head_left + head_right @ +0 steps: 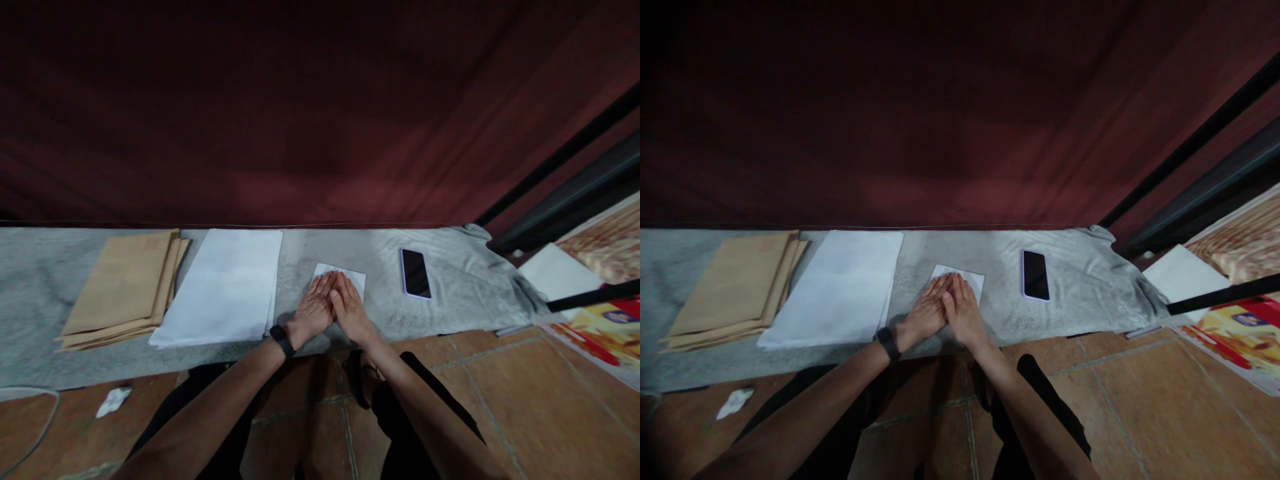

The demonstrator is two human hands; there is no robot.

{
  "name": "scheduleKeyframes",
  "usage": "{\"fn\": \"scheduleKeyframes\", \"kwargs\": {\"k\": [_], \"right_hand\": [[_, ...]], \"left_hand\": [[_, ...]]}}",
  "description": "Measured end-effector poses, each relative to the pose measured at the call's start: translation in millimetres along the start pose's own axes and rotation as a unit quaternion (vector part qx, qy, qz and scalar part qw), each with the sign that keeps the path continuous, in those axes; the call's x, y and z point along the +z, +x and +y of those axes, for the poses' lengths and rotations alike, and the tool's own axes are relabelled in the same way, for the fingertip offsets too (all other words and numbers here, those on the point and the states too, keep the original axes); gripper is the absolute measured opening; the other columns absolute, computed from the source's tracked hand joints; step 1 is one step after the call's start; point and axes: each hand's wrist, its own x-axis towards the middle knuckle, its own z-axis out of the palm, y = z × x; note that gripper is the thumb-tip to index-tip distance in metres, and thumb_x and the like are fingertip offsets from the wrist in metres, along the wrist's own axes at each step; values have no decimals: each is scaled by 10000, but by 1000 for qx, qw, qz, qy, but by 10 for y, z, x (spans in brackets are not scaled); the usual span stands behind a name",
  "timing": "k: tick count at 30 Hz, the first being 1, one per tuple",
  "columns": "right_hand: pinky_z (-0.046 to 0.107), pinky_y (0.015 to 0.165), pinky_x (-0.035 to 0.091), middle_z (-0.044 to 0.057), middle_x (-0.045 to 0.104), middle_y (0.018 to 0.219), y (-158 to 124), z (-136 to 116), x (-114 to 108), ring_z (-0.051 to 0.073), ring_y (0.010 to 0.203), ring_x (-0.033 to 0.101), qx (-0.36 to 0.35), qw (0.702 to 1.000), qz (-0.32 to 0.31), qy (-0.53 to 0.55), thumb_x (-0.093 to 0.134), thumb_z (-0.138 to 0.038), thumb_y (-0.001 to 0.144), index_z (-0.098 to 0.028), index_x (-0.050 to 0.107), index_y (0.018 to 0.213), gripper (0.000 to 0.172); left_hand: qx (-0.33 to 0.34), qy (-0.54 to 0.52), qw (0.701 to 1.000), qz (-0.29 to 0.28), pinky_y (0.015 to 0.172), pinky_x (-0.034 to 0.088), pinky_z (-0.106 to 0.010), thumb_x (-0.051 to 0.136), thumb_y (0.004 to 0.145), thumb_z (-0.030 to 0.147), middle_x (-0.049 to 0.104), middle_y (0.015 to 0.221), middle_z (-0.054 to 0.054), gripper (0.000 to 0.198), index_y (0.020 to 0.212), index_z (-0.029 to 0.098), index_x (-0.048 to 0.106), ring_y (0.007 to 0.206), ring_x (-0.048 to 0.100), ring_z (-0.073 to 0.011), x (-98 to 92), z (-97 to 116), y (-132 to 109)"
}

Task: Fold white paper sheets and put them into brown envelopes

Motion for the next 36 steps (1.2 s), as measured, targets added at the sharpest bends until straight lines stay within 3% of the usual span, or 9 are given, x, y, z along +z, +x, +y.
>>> {"fn": "scheduleKeyframes", "kwargs": {"k": [5,12,19,23,27,30,33,36], "right_hand": [[466,1226,197,159,313,1609,-56,26,77,254,1506,257,24,995,-17,-94,174,-461,1058,-79,315,1548,637],[485,1200,229,198,336,1587,-152,322,-21,308,1483,299,59,977,18,-204,307,-405,1044,-41,342,1530,608],[490,1181,239,164,375,1582,-272,511,-129,305,1455,332,76,973,41,-214,316,-334,1032,-82,369,1523,554],[462,1085,348,165,489,1493,-221,468,-236,322,1347,433,108,974,56,-192,419,-323,991,-118,497,1434,494],[450,969,410,167,617,1267,-81,398,-294,329,1162,524,153,975,74,-142,526,-323,923,-151,633,1250,384],[443,985,407,148,655,1128,29,393,-279,301,1116,538,150,982,104,-50,544,-266,872,-157,671,1100,283],[416,940,445,101,668,1003,118,391,-256,257,996,589,165,970,132,118,560,-256,810,-178,656,994,222],[359,773,495,38,658,867,174,308,-274,213,805,614,219,912,129,322,603,-328,758,-203,617,979,254]], "left_hand": [[-28,35,999,-17,1247,167,-412,268,1010,249,279,1629,-138,562,1545,79,299,1520,213,-222,61,-30,-2],[-87,50,995,15,1245,195,-415,266,1013,304,306,1615,-144,583,1540,60,320,1515,235,-233,3,-281,-47],[-109,46,993,5,1246,192,-431,301,998,323,332,1608,-116,591,1547,105,329,1510,253,-231,-34,-399,-100],[-119,58,990,41,1235,207,-459,321,997,314,357,1591,-152,586,1531,74,347,1503,269,-262,-81,-335,-139],[-90,79,990,76,1205,260,-485,371,964,190,347,1601,-140,541,1499,110,402,1498,272,-289,-128,-223,-141],[-49,70,995,57,1133,366,-435,363,931,84,445,1547,-104,516,1420,170,502,1429,392,-261,-156,-117,-130],[-41,45,997,44,1090,398,-445,429,975,237,529,1470,-117,432,1394,180,518,1338,486,-274,-163,5,-134],[-50,24,997,51,1117,357,-494,542,939,451,509,1484,-146,584,1443,167,463,1349,467,-314,-155,106,-149]]}}
